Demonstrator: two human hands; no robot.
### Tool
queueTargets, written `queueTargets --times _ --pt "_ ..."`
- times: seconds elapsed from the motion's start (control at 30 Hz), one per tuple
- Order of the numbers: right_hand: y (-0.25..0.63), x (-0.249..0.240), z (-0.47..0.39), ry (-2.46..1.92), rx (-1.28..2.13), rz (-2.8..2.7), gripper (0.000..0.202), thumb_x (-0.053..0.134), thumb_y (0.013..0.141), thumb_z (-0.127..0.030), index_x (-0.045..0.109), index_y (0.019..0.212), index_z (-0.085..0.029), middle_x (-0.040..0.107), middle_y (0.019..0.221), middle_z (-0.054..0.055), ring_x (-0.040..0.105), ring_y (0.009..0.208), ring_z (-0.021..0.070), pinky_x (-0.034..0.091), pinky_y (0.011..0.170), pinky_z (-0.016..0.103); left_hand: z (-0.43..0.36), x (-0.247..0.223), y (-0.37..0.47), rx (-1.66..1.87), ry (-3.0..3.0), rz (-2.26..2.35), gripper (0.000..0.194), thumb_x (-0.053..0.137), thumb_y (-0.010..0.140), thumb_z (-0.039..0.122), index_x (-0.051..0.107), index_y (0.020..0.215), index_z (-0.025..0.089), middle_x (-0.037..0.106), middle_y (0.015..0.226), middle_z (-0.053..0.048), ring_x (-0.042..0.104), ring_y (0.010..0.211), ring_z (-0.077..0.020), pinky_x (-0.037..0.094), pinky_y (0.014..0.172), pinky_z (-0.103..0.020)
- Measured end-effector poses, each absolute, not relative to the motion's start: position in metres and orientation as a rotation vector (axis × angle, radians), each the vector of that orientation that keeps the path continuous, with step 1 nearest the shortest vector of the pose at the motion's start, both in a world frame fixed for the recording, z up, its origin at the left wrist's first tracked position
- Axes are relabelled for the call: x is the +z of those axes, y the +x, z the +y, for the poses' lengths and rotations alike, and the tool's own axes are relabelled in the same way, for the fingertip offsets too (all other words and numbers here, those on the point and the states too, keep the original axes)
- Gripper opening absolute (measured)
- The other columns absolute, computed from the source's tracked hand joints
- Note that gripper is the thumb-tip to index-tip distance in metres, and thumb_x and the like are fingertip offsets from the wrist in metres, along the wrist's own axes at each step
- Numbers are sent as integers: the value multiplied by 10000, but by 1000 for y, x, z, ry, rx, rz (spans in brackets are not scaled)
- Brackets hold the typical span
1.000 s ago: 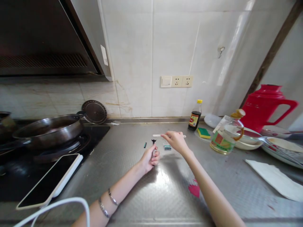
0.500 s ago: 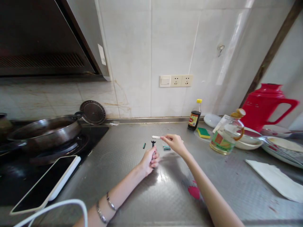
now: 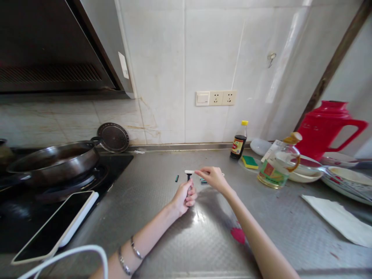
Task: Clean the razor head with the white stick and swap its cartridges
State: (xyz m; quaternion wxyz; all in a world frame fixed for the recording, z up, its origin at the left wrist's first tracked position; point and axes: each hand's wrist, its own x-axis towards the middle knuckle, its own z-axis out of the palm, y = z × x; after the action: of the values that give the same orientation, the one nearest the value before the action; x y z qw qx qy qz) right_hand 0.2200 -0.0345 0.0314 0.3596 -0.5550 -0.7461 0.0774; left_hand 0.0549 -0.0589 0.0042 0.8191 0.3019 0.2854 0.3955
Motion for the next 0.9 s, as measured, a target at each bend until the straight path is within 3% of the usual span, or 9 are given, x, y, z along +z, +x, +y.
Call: queueTargets --times 0.67,0.9 --pt "228 21 -30 -1544 279 -1859 509 429 783 -607 719 720 -192 609 560 9 526 561 140 272 519 213 -58 7 54 841 598 591 291 514 830 377 349 677 192 260 427 107 144 284 -11 15 289 -135" --pt "220 21 -32 -1517 308 -1847 497 431 787 -596 714 706 -196 586 534 2 522 560 138 267 512 207 -58 4 55 861 652 592 324 594 763 403 357 685 196 262 427 114 154 282 -13 31 279 -133"
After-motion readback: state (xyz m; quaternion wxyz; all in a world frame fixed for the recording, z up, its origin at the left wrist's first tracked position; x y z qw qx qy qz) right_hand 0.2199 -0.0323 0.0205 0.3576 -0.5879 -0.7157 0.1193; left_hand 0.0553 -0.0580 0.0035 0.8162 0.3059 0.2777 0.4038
